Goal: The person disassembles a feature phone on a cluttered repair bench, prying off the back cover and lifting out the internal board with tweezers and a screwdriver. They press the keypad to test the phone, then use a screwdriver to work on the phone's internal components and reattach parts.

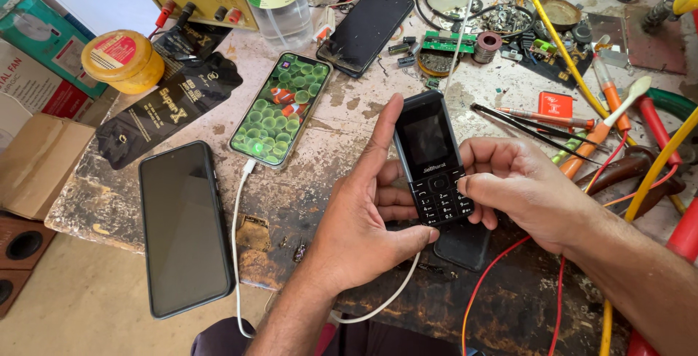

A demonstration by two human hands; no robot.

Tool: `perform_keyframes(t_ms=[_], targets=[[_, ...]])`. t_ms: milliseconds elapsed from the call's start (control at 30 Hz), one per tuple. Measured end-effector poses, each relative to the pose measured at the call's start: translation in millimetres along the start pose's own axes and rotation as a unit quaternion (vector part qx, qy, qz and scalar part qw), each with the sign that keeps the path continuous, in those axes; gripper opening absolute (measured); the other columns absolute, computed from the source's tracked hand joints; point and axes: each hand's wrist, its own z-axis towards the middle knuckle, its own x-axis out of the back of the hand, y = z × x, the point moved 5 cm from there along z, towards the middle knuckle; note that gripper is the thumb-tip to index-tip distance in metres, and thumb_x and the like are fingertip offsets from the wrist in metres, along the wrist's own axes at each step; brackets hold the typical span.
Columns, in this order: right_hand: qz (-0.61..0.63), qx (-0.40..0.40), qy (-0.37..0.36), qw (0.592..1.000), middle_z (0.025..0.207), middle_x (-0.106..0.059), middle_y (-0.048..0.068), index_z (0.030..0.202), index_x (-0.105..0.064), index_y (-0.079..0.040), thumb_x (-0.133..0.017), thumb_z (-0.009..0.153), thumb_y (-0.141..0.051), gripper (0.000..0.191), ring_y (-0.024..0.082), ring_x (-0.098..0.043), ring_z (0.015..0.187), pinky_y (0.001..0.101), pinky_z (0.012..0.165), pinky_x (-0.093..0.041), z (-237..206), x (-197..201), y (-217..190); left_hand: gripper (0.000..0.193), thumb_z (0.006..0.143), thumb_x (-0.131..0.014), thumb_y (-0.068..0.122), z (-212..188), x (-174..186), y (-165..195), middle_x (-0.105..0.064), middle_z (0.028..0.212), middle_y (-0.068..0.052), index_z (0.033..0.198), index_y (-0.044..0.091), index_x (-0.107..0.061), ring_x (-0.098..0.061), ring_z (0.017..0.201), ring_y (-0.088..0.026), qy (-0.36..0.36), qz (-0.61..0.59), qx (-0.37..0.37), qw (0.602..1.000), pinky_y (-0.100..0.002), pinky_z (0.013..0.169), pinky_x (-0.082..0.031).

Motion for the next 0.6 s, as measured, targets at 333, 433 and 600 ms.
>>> perform_keyframes(t_ms=[333,433,600], targets=[[-0.002,-0.008,0.004,1.0,0.069,-0.068,0.005,0.094,-0.069,0.002,-0.064,0.083,-0.004,0.014,0.008,-0.06,0.052,0.0213,0.042,-0.045,-0.8,-0.9,-2.0,0.127,0.07,-0.072,-0.012,0.1,-1.3,0.7,-0.071,0.125,-0.011,0.169,0.029,-0.003,-0.074,0.102,-0.015,-0.002,-0.004,-0.01,1.0,-0.033,0.092,-0.064],[-0.002,-0.004,0.002,1.0,0.07,-0.068,0.004,0.094,-0.07,0.002,-0.064,0.083,-0.004,0.014,0.008,-0.059,0.052,0.0211,0.042,-0.045,-0.9,-1.3,-2.6,0.127,0.07,-0.072,-0.012,0.5,-0.8,0.9,-0.071,0.126,-0.011,0.169,0.029,-0.003,-0.074,0.102,-0.015,-0.002,-0.004,-0.01,1.0,-0.033,0.092,-0.064],[-0.008,0.0,0.001,1.0,0.069,-0.068,0.005,0.093,-0.068,0.003,-0.065,0.083,-0.006,0.013,0.008,-0.06,0.052,0.0215,0.042,-0.045,0.2,0.4,-0.2,0.128,0.07,-0.072,-0.013,0.3,-1.3,0.5,-0.07,0.127,-0.012,0.169,0.029,-0.003,-0.074,0.102,-0.016,-0.001,-0.008,-0.006,1.0,-0.033,0.091,-0.064]])
